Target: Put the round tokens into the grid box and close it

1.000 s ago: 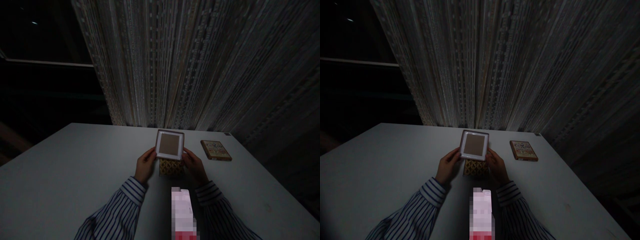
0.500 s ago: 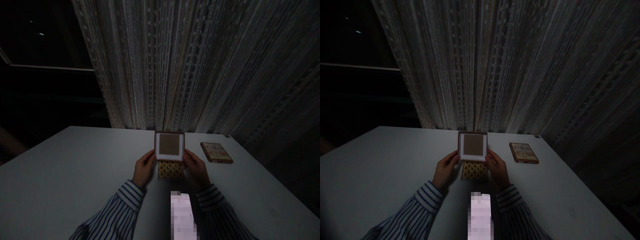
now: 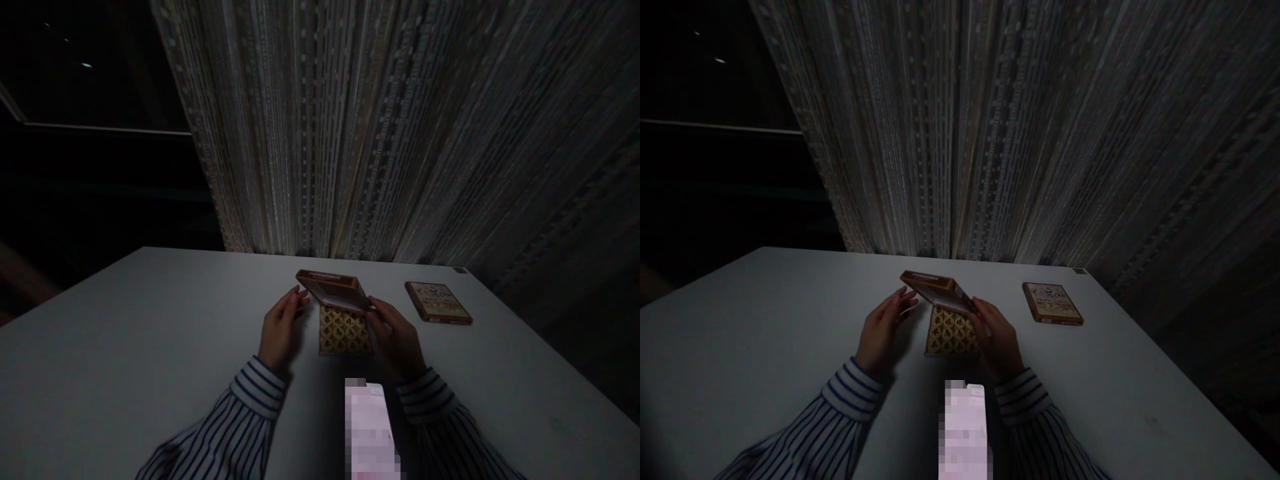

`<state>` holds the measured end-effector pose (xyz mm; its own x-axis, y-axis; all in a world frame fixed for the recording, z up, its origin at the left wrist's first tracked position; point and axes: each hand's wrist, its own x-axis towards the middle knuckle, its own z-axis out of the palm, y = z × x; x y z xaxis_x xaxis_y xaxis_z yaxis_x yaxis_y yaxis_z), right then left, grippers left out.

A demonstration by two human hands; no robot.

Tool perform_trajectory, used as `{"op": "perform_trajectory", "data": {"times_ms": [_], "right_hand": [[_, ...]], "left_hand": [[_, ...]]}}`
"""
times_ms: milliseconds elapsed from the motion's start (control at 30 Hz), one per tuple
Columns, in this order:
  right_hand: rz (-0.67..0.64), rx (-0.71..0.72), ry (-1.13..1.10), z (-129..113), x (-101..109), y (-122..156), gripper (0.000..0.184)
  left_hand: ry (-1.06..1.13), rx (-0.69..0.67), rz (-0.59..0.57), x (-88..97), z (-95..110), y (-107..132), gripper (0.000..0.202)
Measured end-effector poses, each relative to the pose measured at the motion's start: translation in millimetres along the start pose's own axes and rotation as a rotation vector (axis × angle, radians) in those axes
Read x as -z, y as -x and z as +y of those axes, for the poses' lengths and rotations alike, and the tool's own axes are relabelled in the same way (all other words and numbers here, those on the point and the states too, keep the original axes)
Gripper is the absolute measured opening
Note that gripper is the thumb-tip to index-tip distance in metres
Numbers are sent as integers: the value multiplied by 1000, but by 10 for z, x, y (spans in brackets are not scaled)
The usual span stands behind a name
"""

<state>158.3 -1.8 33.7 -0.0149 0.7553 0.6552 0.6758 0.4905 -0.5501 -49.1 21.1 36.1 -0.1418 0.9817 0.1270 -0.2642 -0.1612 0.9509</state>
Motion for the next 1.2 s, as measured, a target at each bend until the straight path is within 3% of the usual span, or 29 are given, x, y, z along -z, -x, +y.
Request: {"op": "perform_trajectory", "data": {"times_ms": [300, 667, 900, 1200], "right_hand": [[-3, 200, 95, 32, 5, 28, 28], [-18, 197, 128, 3, 50, 32, 25], [10, 177, 113, 23, 54, 48, 25], [27, 227, 135, 89, 45, 52, 26]], "left_hand": [[173, 69, -8, -6, 34, 19, 48], [357, 259, -42, -48, 124, 73, 32], [353, 301, -149, 8, 55, 56, 29], [313, 339, -111, 22, 45, 47, 22]]}}
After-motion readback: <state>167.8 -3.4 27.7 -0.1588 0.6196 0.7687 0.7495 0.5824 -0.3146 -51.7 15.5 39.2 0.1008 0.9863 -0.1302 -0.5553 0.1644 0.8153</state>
